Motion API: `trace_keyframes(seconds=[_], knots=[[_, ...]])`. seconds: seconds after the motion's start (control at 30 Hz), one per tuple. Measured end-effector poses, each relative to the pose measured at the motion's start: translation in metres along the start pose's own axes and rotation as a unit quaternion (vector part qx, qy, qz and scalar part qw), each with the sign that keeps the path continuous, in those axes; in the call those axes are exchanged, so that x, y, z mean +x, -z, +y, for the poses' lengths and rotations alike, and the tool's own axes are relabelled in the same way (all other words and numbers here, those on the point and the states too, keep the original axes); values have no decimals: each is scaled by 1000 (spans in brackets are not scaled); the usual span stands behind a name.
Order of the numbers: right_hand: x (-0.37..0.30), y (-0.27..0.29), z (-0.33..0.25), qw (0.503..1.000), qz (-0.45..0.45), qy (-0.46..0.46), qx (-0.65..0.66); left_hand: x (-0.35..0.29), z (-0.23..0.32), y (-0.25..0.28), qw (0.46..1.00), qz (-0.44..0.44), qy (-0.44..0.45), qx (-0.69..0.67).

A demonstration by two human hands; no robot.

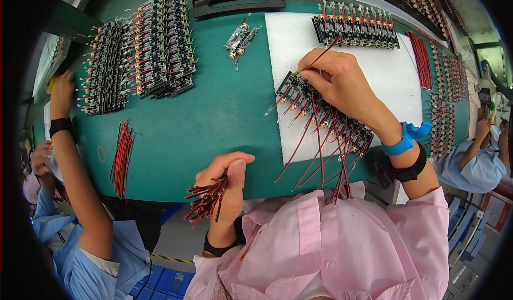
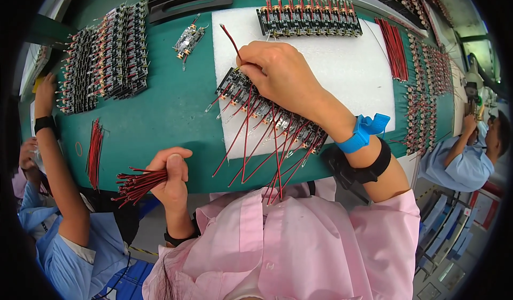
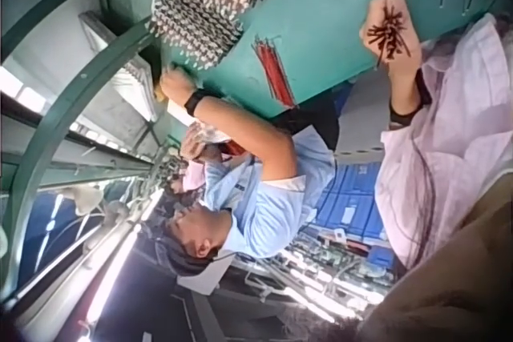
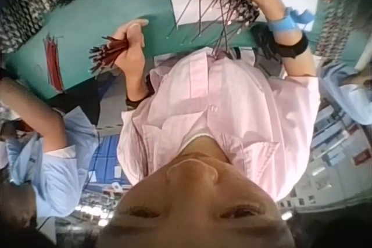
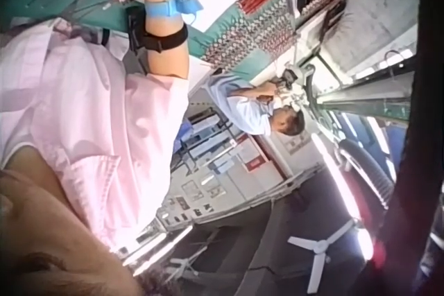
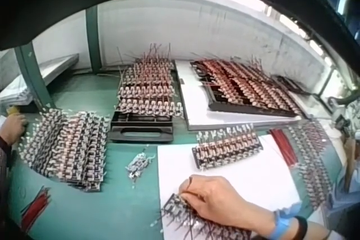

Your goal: Manually inserting red wires into a multi-pin connector block on an electronics assembly line.

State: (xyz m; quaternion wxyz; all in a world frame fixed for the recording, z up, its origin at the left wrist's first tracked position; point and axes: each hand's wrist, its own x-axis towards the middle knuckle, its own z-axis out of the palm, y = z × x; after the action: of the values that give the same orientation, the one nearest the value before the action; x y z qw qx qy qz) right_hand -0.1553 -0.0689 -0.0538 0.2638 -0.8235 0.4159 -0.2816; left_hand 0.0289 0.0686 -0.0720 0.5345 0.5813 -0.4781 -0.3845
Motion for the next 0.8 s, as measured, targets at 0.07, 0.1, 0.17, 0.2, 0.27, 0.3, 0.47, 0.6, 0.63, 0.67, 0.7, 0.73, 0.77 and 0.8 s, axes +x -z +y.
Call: trace_keyframes(seconds=[0.07, 0.1, 0.17, 0.2, 0.27, 0.3, 0.47, 0.6, 0.63, 0.67, 0.7, 0.73, 0.77, 0.8], knots=[[0, 1, 2, 1000, -8, 13, -11, -1, 0, 1, 1000, -3, 12, -8], [0, 1, 2, 1000, -12, 20, -16, -1, 0, 2, 1000, -6, 24, -16], [-1, 1, 4, 1000, -7, 25, -14, -2, 0, 3, 999, -10, 36, -24], [-1, 1, 5, 999, -2, 31, -12, -1, 0, 2, 999, -11, 37, -26], [-1, 0, 6, 999, 2, 37, -8, -2, 0, 2, 999, -11, 38, -27], [0, 0, 6, 999, -3, 44, -15, -2, 1, 3, 999, -12, 38, -26], [2, 2, 5, 997, -17, 65, -38, -2, 2, 3, 999, -11, 45, -27], [3, 4, 2, 998, -34, 35, -43, -2, 2, 2, 999, -8, 43, -20], [3, 5, 1, 998, -41, 19, -44, -2, 1, 2, 999, -6, 42, -18], [2, 5, 1, 998, -40, 18, -43, -2, 2, 2, 999, -3, 40, -15], [2, 5, 1, 998, -40, 20, -45, -2, 2, 2, 999, -4, 39, -14], [3, 5, 1, 998, -41, 21, -48, -2, 2, 2, 999, -4, 40, -16], [3, 4, 2, 998, -43, 22, -51, -2, 1, 2, 999, -4, 41, -18], [3, 4, 3, 998, -43, 21, -51, -2, 1, 2, 999, -4, 42, -21]])
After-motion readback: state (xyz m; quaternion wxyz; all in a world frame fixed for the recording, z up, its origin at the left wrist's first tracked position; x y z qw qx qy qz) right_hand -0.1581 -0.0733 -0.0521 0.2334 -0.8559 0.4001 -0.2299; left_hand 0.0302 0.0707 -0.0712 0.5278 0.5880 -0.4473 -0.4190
